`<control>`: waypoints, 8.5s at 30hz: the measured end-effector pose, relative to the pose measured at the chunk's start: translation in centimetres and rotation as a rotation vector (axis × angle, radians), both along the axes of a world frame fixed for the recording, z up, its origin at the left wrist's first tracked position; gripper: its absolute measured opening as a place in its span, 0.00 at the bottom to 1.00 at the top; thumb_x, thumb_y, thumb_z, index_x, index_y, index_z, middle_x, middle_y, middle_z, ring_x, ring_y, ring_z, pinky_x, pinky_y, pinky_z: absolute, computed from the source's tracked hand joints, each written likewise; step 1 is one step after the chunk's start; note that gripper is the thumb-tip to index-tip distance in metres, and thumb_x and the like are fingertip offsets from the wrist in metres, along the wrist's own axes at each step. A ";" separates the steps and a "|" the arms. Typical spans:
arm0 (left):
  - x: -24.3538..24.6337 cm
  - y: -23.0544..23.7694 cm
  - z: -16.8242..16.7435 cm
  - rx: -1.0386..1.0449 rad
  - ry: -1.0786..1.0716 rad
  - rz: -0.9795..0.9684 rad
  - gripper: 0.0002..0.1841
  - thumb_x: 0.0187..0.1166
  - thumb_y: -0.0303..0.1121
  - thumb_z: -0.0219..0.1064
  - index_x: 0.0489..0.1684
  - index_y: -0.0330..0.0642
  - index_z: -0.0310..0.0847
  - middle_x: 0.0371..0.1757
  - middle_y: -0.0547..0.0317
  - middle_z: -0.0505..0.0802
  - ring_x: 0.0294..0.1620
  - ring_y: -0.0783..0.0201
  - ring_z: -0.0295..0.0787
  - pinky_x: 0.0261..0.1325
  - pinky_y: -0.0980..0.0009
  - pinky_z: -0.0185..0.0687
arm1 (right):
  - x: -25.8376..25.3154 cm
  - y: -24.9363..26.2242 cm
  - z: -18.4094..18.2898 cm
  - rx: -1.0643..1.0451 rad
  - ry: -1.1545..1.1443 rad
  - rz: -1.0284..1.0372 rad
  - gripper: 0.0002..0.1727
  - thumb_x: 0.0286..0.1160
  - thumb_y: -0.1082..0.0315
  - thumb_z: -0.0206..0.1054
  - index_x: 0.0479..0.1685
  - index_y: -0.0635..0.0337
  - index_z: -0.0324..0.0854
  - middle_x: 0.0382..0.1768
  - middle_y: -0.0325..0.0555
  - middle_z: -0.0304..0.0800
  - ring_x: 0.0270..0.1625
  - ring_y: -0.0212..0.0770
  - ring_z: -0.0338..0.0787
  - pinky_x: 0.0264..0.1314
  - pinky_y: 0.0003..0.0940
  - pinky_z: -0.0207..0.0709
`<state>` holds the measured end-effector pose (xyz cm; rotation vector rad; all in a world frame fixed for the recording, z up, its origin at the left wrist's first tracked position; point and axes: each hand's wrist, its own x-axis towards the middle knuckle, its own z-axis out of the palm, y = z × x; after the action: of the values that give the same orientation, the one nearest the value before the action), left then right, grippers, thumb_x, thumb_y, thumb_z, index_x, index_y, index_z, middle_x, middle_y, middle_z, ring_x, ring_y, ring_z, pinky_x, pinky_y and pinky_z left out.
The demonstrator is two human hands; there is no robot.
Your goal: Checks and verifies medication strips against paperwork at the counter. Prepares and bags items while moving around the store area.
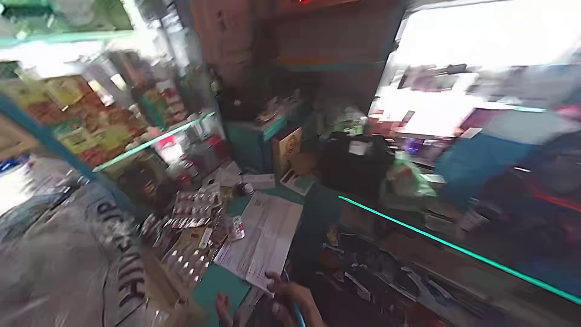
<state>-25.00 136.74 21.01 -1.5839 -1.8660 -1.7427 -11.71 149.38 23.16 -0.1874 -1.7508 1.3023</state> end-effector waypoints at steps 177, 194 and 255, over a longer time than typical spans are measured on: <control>5.1 5.5 0.9 -0.525 -0.497 0.924 0.32 0.75 0.54 0.68 0.80 0.52 0.80 0.86 0.48 0.75 0.87 0.44 0.68 0.84 0.42 0.66 | -29.1 23.1 7.7 1.093 -0.277 0.223 0.15 0.88 0.67 0.56 0.61 0.58 0.86 0.66 0.50 0.90 0.74 0.58 0.83 0.76 0.62 0.68; 4.5 7.7 5.7 0.141 -0.632 0.636 0.22 0.83 0.42 0.68 0.69 0.37 0.84 0.77 0.48 0.84 0.77 0.53 0.82 0.73 0.58 0.84 | -17.5 22.2 11.7 0.269 0.051 0.319 0.10 0.86 0.67 0.59 0.54 0.58 0.84 0.52 0.33 0.91 0.58 0.24 0.87 0.64 0.30 0.83; 3.9 11.7 5.8 0.749 -1.319 -0.219 0.58 0.71 0.27 0.77 0.96 0.59 0.29 0.84 0.56 0.75 0.78 0.57 0.79 0.77 0.54 0.80 | -8.1 17.2 6.5 -0.166 -0.340 1.034 0.15 0.71 0.74 0.70 0.57 0.62 0.87 0.78 0.57 0.78 0.71 0.43 0.88 0.61 0.35 0.92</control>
<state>-21.06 148.44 26.80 -0.2600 -0.8640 -3.4263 -19.83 166.58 29.69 0.5083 -2.1085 2.2450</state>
